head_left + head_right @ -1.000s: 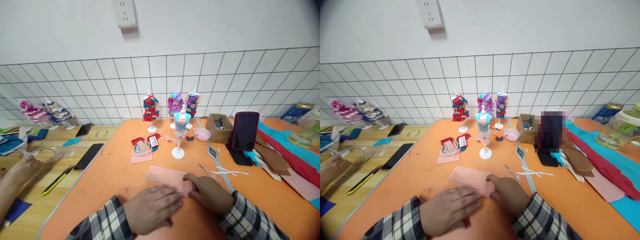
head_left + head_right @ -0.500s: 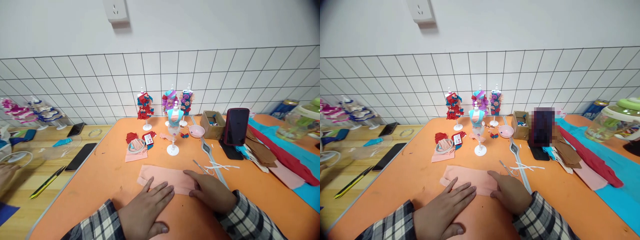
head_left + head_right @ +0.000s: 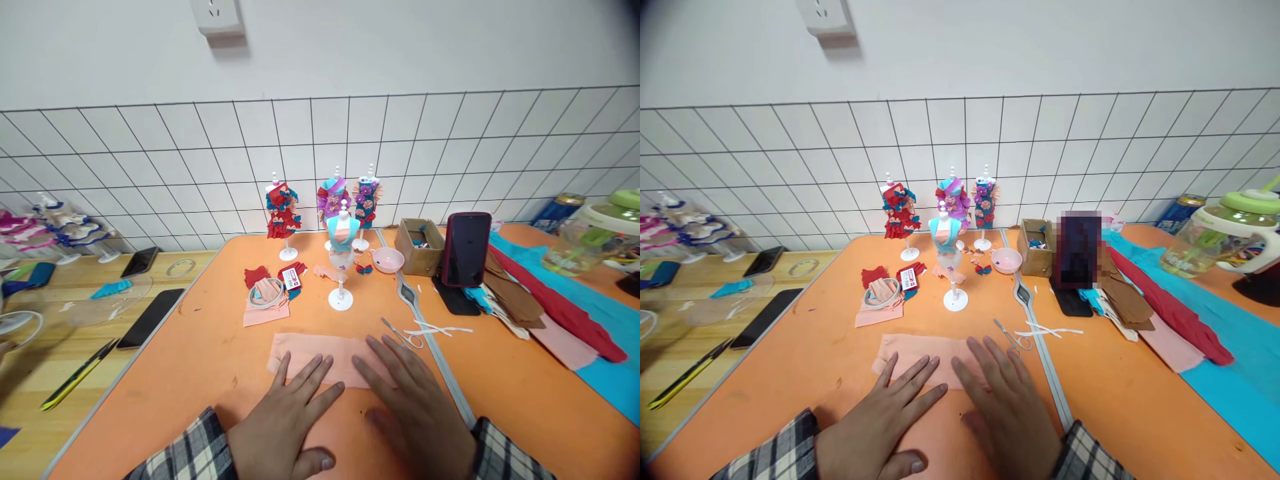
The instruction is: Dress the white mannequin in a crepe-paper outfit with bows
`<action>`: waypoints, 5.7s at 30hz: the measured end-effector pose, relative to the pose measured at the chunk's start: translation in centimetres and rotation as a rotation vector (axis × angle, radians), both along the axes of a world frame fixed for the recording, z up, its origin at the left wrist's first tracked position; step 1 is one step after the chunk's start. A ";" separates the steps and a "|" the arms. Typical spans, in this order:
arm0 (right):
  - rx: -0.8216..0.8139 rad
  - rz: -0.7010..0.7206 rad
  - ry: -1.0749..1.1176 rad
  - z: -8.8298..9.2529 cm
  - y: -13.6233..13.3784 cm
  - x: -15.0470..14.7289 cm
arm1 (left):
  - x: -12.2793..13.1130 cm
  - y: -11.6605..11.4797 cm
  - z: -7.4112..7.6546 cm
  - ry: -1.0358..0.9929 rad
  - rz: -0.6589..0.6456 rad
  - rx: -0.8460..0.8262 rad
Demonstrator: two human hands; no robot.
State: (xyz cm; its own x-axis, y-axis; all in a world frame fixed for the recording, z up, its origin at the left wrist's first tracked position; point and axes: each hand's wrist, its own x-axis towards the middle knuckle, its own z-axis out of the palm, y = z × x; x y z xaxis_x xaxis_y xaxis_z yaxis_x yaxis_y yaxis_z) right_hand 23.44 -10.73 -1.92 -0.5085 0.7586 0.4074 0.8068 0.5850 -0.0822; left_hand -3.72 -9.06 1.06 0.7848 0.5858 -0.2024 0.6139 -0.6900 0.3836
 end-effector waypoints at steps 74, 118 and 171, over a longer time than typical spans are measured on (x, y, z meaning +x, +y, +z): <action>-0.564 0.106 0.532 8.6 6.6 -8.0 | -0.4 3.0 9.0 -0.246 0.404 0.511; -0.184 -0.219 0.416 12.6 15.8 -1.7 | 5.0 17.2 8.0 -0.954 0.568 0.328; -0.249 -0.033 0.342 12.9 15.9 -1.8 | 4.0 16.7 7.6 -0.818 0.481 0.294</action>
